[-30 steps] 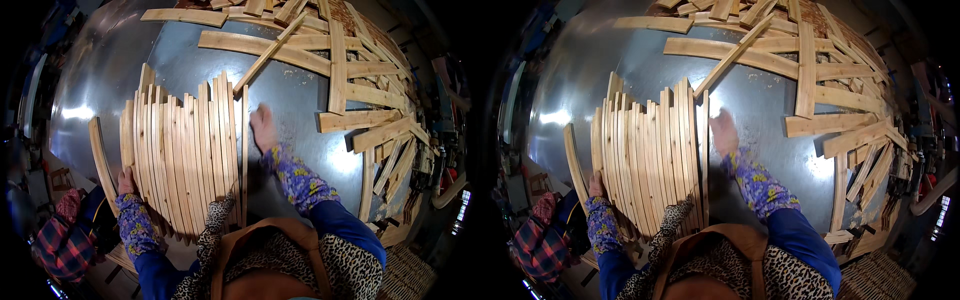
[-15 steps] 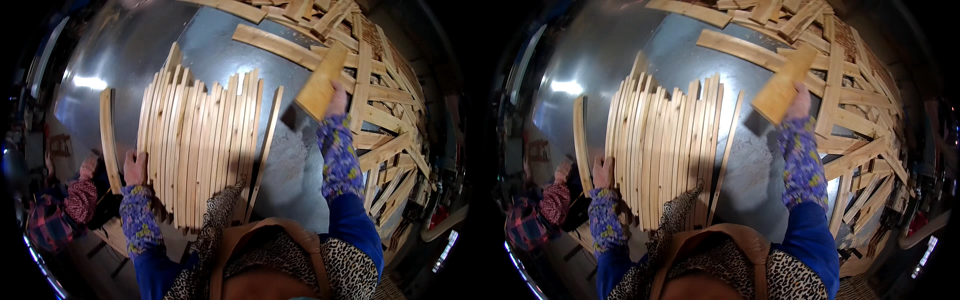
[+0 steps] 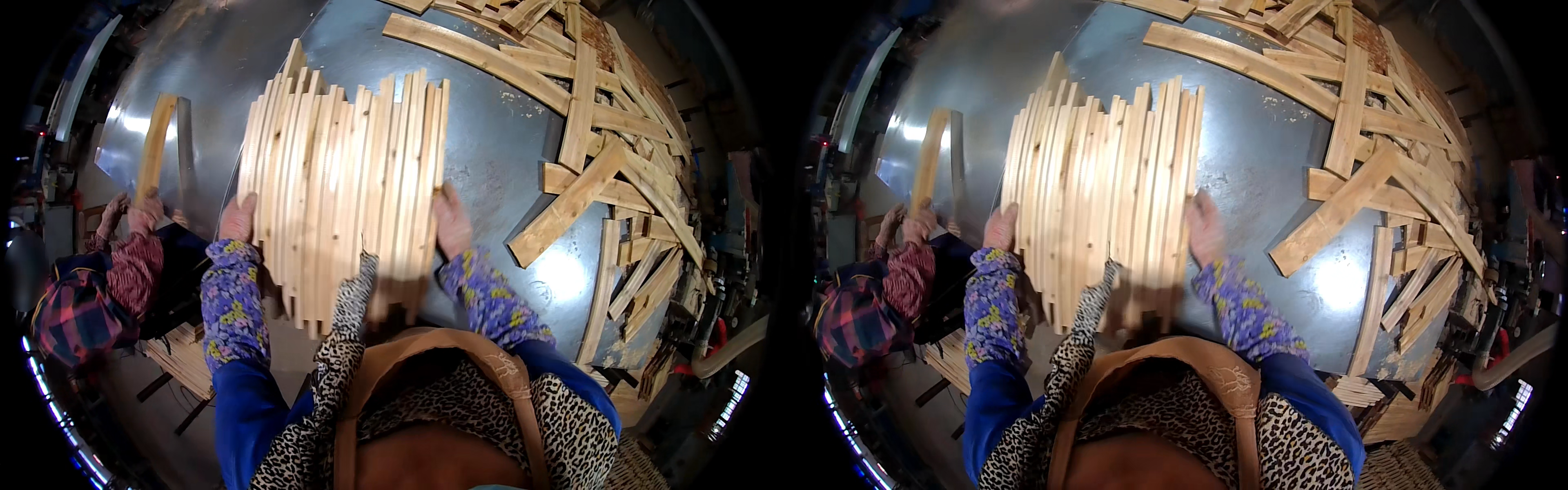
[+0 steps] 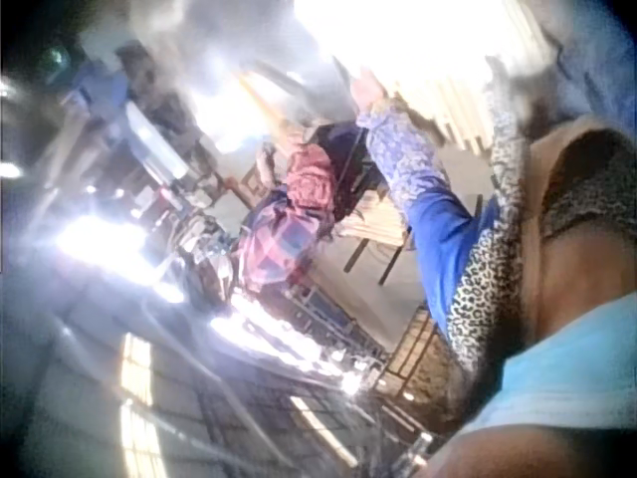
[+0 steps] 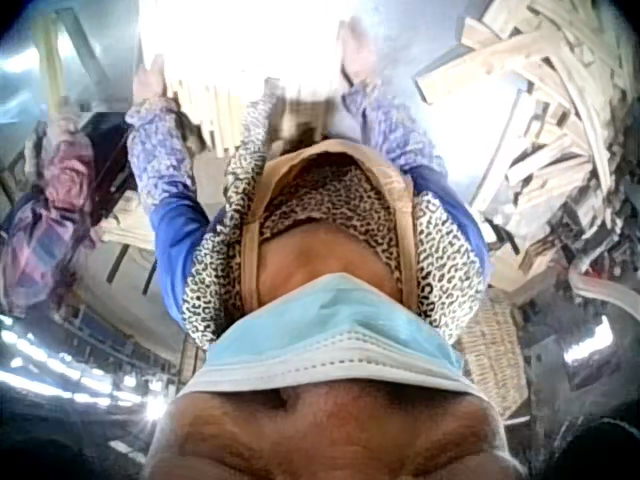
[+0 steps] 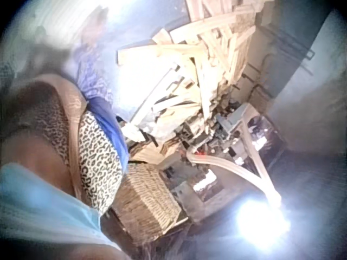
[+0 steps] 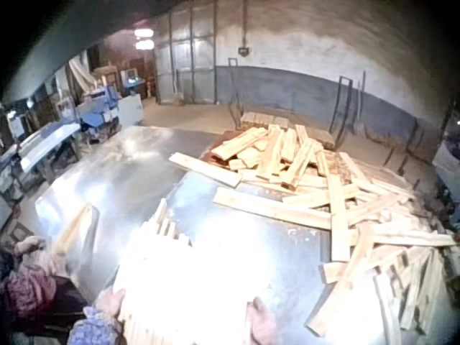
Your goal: The person repeatedly picks up thin wooden planks from a pile on a metal table and stacks them neatly. The person handles the planks one by one or in small groups, aligning them into a growing stack on the left side of the table.
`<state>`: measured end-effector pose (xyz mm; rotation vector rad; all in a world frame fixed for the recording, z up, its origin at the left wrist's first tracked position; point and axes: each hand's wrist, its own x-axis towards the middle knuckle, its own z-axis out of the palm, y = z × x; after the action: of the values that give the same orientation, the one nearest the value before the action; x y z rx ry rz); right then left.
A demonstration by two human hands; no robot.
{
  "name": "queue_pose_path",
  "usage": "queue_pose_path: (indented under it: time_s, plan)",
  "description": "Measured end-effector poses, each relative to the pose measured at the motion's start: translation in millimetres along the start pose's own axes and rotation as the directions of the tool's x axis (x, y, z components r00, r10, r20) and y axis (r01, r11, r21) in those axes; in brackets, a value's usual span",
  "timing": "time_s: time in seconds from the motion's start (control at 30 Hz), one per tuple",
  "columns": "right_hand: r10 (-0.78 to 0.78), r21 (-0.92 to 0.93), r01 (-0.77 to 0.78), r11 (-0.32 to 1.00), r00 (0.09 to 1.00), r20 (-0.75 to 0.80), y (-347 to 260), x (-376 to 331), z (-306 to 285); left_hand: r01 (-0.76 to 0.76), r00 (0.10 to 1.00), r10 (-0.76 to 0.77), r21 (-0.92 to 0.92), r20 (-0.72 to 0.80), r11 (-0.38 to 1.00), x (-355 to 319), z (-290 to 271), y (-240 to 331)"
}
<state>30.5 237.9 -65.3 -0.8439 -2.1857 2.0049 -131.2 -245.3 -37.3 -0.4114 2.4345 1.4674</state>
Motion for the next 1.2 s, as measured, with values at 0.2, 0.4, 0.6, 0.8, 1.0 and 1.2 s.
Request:
queue_pose_path:
  time_s: [0.2, 0.4, 0.6, 0.8, 1.0, 1.2]
  plan:
    - [0.064, 0.098, -0.068, 0.993, 0.997, 0.044, 6.2, 105.7, -81.9, 0.242, 0.935, -0.195, -0.135, 0.295, 0.961, -120.1, 35.3, -17.1]
    - [-0.122, 0.015, 0.122, 0.992, 0.989, 0.08, -2.7, 143.4, -110.1, -0.159, 0.986, 0.163, -0.127, 0.027, 0.979, -93.9, 110.4, 9.1]
    - [0.185, 0.536, -0.316, 0.783, 0.941, 0.284, 9.3, 148.7, -94.1, 0.406, 0.909, -0.206, -0.878, 0.361, 0.253, -83.3, 126.3, 21.0]
    - [0.384, 0.569, -0.537, 0.622, 0.843, 0.376, -38.8, 142.0, -94.9, 0.204, 0.979, -0.081, -0.896, 0.188, 0.393, -57.0, 114.3, 8.1]
    - [-0.196, 0.675, -0.184, 0.715, 0.874, 0.445, -211.3, 106.9, -88.4, -0.436, 0.864, 0.484, -0.693, -0.141, 0.575, -43.6, 37.2, 129.5]
    - [-0.49, 0.701, 0.169, 0.692, 0.824, 0.285, -324.3, 103.7, -83.5, -0.479, 0.737, 0.644, -0.832, -0.207, 0.281, -17.7, -71.6, 278.5]
